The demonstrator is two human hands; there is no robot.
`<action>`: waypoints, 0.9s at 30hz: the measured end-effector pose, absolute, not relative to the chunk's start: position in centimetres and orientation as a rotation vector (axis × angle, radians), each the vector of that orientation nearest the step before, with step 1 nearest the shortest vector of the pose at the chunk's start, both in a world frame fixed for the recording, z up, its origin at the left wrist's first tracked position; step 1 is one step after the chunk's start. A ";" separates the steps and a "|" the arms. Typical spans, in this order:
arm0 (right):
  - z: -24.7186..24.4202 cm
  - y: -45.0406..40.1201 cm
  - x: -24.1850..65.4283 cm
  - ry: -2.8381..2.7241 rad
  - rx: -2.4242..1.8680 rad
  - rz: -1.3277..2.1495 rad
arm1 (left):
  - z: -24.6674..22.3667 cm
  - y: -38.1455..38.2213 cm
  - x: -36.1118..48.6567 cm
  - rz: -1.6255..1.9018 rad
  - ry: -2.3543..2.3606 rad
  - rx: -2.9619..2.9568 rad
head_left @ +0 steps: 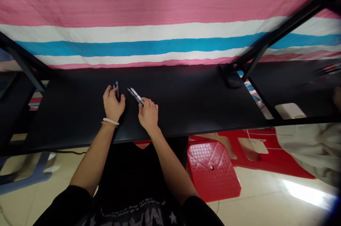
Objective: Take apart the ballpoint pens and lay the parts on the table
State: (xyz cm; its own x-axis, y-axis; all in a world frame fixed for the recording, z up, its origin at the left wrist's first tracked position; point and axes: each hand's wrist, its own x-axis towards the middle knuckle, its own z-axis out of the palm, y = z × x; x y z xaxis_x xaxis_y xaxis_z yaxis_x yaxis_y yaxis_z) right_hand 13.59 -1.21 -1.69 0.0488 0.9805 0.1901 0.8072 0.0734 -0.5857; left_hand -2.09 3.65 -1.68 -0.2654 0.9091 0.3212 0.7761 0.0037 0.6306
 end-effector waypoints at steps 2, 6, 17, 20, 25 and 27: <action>-1.6 -1.2 13.6 -1.779 -1.761 0.420 | -1.7 3.7 -2.1 1.187 2.051 1.809; -1.6 -1.3 13.7 -1.732 -1.712 0.468 | -1.6 3.8 -2.1 1.387 1.922 1.879; -1.8 -1.3 13.8 -1.681 -1.641 0.537 | -1.8 3.6 -1.3 1.497 1.603 1.685; -1.8 -1.3 13.8 -1.686 -1.635 0.534 | -2.0 3.5 -1.1 1.415 1.506 1.620; -1.7 -1.3 13.8 -1.718 -1.638 0.539 | -1.8 3.3 -0.7 1.381 1.464 1.558; -1.7 -1.3 13.8 -1.744 -1.628 0.541 | -1.6 3.2 -0.6 1.387 1.451 1.549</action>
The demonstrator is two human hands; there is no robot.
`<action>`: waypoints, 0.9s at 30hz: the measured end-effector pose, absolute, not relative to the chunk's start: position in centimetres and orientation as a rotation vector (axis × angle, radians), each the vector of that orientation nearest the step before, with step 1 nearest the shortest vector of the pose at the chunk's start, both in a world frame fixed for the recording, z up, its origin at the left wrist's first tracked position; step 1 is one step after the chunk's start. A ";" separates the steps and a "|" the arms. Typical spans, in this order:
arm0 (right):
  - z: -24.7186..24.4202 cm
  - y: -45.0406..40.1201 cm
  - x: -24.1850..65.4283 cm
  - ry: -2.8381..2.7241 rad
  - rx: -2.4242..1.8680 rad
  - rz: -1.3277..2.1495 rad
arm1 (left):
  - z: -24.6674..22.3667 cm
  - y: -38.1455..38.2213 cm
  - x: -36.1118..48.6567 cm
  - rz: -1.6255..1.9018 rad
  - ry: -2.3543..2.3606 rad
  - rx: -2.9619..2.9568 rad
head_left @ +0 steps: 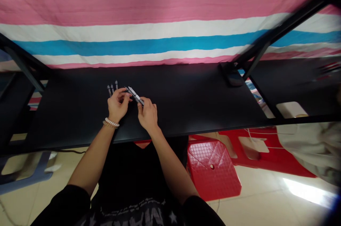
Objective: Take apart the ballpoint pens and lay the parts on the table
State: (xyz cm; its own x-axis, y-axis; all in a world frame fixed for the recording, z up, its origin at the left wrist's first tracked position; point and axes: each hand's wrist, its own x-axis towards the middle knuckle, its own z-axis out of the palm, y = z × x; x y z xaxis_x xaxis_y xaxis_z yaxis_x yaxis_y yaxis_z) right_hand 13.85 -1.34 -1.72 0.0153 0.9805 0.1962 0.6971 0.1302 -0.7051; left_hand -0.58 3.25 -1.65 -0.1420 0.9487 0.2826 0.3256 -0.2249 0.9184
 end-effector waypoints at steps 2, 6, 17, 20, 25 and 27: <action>-1.7 -1.4 13.9 -1.765 -1.617 0.538 | -1.5 3.2 -0.5 1.387 1.446 1.553; -1.8 -1.4 13.9 -1.784 -1.606 0.526 | -1.5 3.0 -0.6 1.371 1.450 1.567; -1.6 -1.4 13.8 -1.793 -1.620 0.521 | -1.2 2.8 -0.3 1.379 1.455 1.584; -1.7 -1.4 13.8 -1.798 -1.621 0.516 | -1.1 2.8 -0.3 1.372 1.455 1.579; -1.7 -1.4 13.8 -1.804 -1.615 0.499 | -1.2 2.8 -0.3 1.374 1.452 1.574; -1.6 -1.4 13.8 -1.807 -1.614 0.500 | -1.2 2.8 -0.3 1.380 1.443 1.570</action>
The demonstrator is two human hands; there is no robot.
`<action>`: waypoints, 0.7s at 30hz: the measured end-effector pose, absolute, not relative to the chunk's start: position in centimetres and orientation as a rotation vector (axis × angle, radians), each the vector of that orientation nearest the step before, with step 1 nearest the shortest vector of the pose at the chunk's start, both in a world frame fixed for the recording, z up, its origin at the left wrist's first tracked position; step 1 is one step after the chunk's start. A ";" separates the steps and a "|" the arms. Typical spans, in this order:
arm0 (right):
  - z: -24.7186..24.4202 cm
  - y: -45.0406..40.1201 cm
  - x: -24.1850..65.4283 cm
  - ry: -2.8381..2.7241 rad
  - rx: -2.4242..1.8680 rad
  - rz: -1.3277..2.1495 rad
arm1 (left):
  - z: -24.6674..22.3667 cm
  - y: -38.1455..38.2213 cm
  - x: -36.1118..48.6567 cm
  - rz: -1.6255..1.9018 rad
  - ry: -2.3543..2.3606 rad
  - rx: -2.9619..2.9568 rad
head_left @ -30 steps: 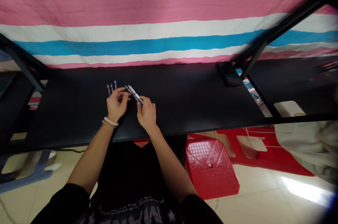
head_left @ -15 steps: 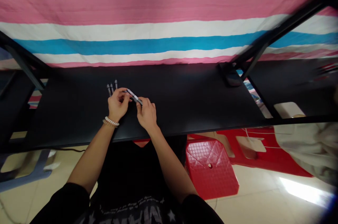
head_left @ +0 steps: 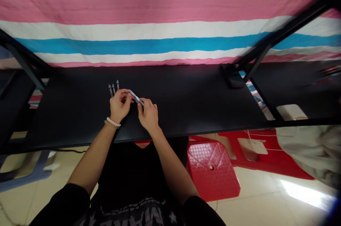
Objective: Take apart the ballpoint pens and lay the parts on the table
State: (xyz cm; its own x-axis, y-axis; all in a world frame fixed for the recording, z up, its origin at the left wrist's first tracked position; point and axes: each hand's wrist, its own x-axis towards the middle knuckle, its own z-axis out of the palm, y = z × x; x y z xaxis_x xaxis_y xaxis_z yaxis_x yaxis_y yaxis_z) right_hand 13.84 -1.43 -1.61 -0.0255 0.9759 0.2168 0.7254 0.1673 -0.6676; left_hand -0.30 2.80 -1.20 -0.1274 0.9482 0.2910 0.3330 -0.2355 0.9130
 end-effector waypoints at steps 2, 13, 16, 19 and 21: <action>-1.6 -1.4 13.8 -1.813 -1.617 0.502 | -1.2 2.8 -0.3 1.380 1.442 1.566; -1.7 -1.5 13.9 -1.810 -1.592 0.506 | -1.1 2.8 -0.2 1.372 1.442 1.577; -1.8 -1.5 13.8 -1.806 -1.588 0.503 | -1.1 2.8 -0.2 1.357 1.439 1.577; -1.8 -1.5 13.8 -1.807 -1.593 0.509 | -1.4 2.9 -0.3 1.332 1.459 1.588; -1.8 -1.5 13.8 -1.815 -1.597 0.515 | -1.5 2.9 -0.4 1.321 1.468 1.596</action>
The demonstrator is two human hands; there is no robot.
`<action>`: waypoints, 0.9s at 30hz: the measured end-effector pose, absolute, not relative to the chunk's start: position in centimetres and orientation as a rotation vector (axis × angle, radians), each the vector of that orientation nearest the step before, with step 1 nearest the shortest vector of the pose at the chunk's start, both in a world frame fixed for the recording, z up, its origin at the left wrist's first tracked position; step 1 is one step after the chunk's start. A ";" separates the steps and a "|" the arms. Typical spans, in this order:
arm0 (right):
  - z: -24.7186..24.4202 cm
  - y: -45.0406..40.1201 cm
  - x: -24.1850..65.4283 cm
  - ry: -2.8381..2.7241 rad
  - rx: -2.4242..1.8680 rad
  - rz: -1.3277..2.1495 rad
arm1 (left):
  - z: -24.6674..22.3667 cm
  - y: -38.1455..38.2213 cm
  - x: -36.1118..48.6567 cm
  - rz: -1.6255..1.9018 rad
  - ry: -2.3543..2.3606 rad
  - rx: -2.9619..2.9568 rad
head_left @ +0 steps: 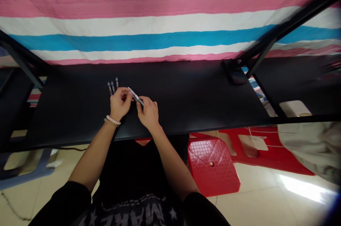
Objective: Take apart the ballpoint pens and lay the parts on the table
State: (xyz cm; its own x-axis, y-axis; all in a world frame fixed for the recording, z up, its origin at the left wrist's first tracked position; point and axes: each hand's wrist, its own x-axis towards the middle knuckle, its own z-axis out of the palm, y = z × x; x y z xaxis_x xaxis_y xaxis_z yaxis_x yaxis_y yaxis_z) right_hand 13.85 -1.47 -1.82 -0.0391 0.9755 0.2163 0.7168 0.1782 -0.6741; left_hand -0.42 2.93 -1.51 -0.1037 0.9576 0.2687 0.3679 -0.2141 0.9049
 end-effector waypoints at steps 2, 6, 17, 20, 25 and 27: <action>-1.8 -1.5 13.9 -1.823 -1.596 0.514 | -1.6 3.0 -0.5 1.321 1.466 1.594; -1.7 -1.5 13.9 -1.832 -1.590 0.507 | -1.7 3.0 -0.4 1.329 1.464 1.595; -1.7 -1.5 13.9 -1.839 -1.595 0.511 | -1.4 2.9 -0.3 1.335 1.447 1.596; -1.7 -1.6 13.9 -1.841 -1.600 0.514 | -1.4 2.9 -0.3 1.329 1.457 1.598; -1.7 -1.6 13.8 -1.848 -1.609 0.508 | -1.6 3.0 -0.4 1.317 1.457 1.604; -1.7 -1.5 13.8 -1.853 -1.608 0.507 | -1.6 3.0 -0.4 1.319 1.458 1.612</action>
